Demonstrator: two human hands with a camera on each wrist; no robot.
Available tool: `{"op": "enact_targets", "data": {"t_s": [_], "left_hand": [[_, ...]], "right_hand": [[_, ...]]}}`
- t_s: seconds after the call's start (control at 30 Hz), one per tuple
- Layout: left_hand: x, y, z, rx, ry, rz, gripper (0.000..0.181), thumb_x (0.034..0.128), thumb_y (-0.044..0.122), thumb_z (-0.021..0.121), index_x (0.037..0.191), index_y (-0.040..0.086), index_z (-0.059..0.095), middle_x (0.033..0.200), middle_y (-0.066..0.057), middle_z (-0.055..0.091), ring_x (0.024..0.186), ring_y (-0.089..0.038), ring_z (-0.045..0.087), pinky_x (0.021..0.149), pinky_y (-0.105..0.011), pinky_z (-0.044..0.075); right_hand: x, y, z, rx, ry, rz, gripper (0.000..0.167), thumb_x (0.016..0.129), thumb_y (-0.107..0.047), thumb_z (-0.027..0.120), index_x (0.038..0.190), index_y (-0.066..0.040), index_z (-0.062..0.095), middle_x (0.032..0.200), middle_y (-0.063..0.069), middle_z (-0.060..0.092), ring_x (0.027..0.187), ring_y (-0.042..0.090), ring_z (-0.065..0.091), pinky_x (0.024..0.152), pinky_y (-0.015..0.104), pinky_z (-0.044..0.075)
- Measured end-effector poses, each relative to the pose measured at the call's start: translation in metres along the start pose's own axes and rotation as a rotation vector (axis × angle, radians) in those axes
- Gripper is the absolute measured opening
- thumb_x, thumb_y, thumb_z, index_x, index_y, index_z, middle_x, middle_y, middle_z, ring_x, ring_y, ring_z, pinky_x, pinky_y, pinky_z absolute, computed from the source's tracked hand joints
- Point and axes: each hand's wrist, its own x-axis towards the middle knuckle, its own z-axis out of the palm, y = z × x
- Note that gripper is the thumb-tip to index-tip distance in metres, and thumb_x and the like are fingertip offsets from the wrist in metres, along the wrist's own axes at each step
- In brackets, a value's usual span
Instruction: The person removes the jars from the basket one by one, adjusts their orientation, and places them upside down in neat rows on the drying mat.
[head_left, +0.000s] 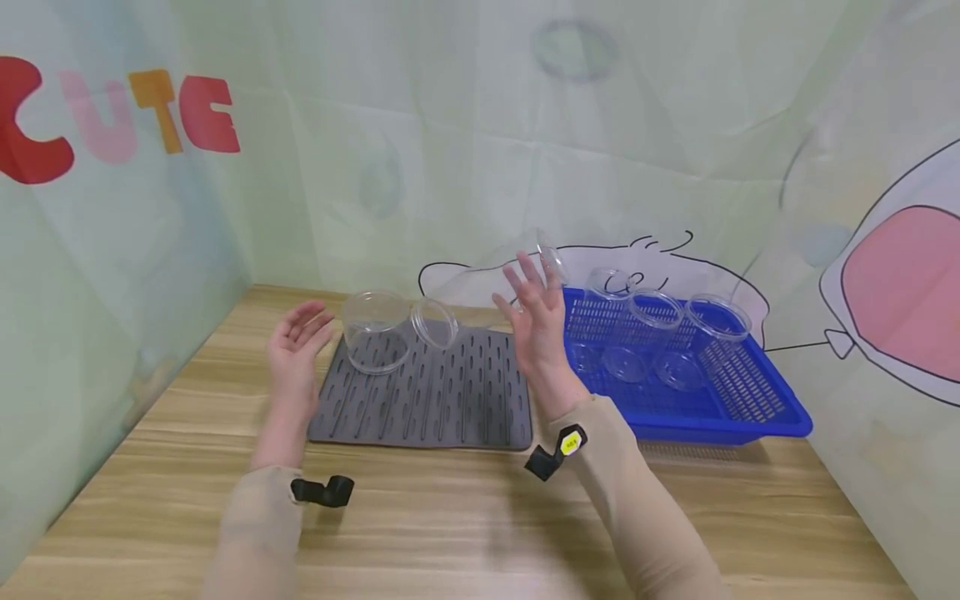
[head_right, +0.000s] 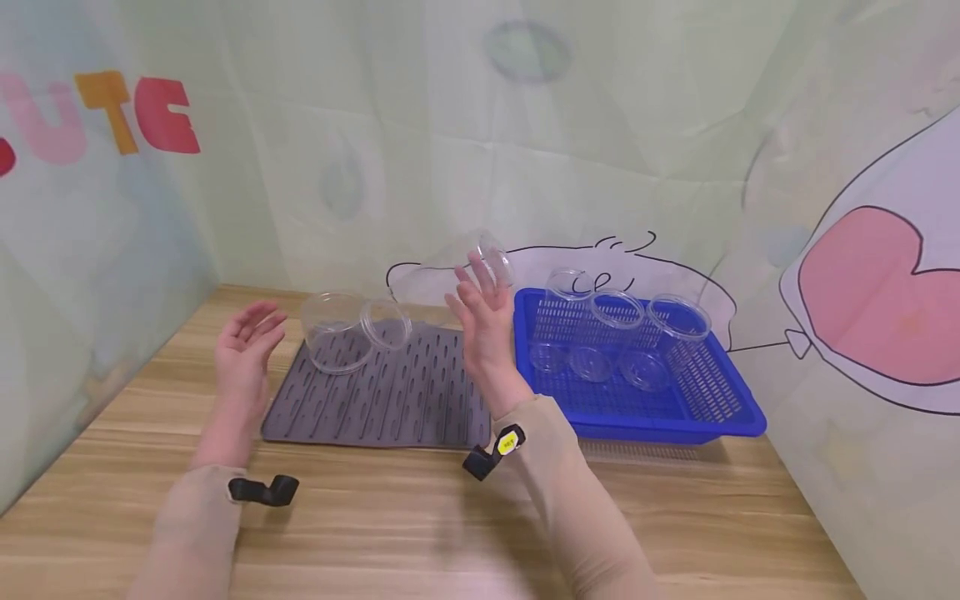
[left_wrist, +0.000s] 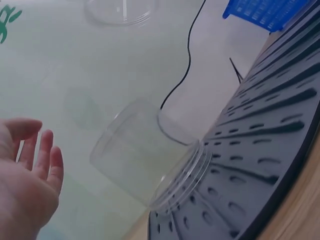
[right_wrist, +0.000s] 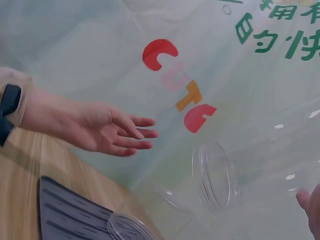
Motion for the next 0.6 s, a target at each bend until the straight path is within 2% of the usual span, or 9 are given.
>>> {"op": "enact_targets", "data": {"t_s": [0.13, 0.2, 0.23, 0.3, 0.4, 0.47, 0.5, 0.53, 0.6], "left_hand": [[0.004, 0.000, -0.013, 0.012, 0.048, -0.042, 0.035, 0.0900, -0.017, 0.052, 0.112, 0.009, 0.060, 0.108, 0.001, 0.066, 0.100, -0.010, 0.065, 0.080, -0.012, 0.055], [0.006, 0.000, -0.017, 0.045, 0.059, -0.075, 0.039, 0.0904, -0.018, 0.049, 0.119, 0.006, 0.058, 0.108, 0.004, 0.065, 0.103, -0.009, 0.064, 0.081, -0.011, 0.054], [0.007, 0.000, -0.019, 0.063, 0.067, -0.104, 0.043, 0.0905, -0.019, 0.048, 0.125, 0.005, 0.056, 0.109, 0.006, 0.065, 0.108, -0.010, 0.062, 0.084, -0.011, 0.053], [0.009, -0.002, -0.023, 0.129, 0.067, -0.163, 0.052, 0.0913, -0.019, 0.044, 0.138, 0.004, 0.048, 0.124, 0.001, 0.063, 0.121, -0.012, 0.057, 0.096, -0.014, 0.050], [0.011, -0.006, -0.030, 0.242, 0.037, -0.231, 0.064, 0.0917, -0.020, 0.038, 0.151, 0.004, 0.032, 0.148, -0.006, 0.048, 0.139, -0.015, 0.043, 0.114, -0.021, 0.038], [0.012, -0.010, -0.036, 0.297, 0.014, -0.257, 0.067, 0.0916, -0.020, 0.036, 0.153, 0.004, 0.026, 0.159, -0.010, 0.032, 0.145, -0.017, 0.034, 0.120, -0.027, 0.030], [0.013, -0.012, -0.039, 0.310, 0.001, -0.266, 0.068, 0.0915, -0.020, 0.035, 0.154, 0.004, 0.024, 0.160, -0.011, 0.029, 0.146, -0.018, 0.032, 0.122, -0.029, 0.027], [0.013, -0.014, -0.041, 0.324, -0.011, -0.273, 0.069, 0.0911, -0.020, 0.035, 0.154, 0.004, 0.022, 0.160, -0.011, 0.027, 0.147, -0.019, 0.030, 0.122, -0.029, 0.026], [0.012, -0.017, -0.045, 0.356, -0.030, -0.294, 0.070, 0.0911, -0.020, 0.034, 0.155, 0.005, 0.020, 0.161, -0.012, 0.024, 0.148, -0.020, 0.027, 0.122, -0.030, 0.025]], "right_hand": [[0.006, 0.004, 0.004, -0.086, -0.007, 0.003, 0.123, 0.052, -0.048, 0.092, 0.153, -0.016, 0.029, 0.156, 0.018, 0.034, 0.140, 0.036, 0.038, 0.117, 0.061, 0.029], [0.009, 0.008, 0.006, -0.102, -0.012, 0.004, 0.127, 0.050, -0.048, 0.092, 0.154, -0.013, 0.026, 0.156, 0.019, 0.034, 0.141, 0.037, 0.038, 0.117, 0.060, 0.030], [0.009, 0.009, 0.006, -0.111, -0.013, 0.006, 0.129, 0.050, -0.048, 0.092, 0.154, -0.012, 0.025, 0.155, 0.019, 0.035, 0.141, 0.037, 0.038, 0.117, 0.059, 0.030], [0.011, 0.013, 0.007, -0.132, -0.011, 0.000, 0.132, 0.049, -0.048, 0.091, 0.155, -0.010, 0.023, 0.155, 0.020, 0.035, 0.141, 0.038, 0.037, 0.117, 0.058, 0.031], [0.016, 0.020, 0.007, -0.178, -0.007, -0.017, 0.132, 0.048, -0.051, 0.091, 0.154, -0.009, 0.024, 0.152, 0.021, 0.039, 0.141, 0.040, 0.037, 0.117, 0.055, 0.033], [0.019, 0.025, 0.007, -0.213, -0.007, -0.026, 0.130, 0.048, -0.052, 0.090, 0.153, -0.010, 0.027, 0.151, 0.022, 0.040, 0.140, 0.040, 0.039, 0.116, 0.052, 0.036], [0.020, 0.028, 0.007, -0.232, -0.010, -0.032, 0.128, 0.048, -0.053, 0.089, 0.152, -0.010, 0.029, 0.150, 0.022, 0.041, 0.139, 0.039, 0.041, 0.115, 0.050, 0.038], [0.021, 0.030, 0.007, -0.247, -0.020, -0.037, 0.125, 0.050, -0.052, 0.089, 0.152, -0.010, 0.030, 0.150, 0.023, 0.041, 0.138, 0.038, 0.042, 0.115, 0.049, 0.039], [0.023, 0.033, 0.006, -0.266, -0.035, -0.041, 0.111, 0.062, -0.041, 0.090, 0.151, -0.011, 0.032, 0.150, 0.023, 0.041, 0.137, 0.036, 0.044, 0.113, 0.045, 0.042]]}}
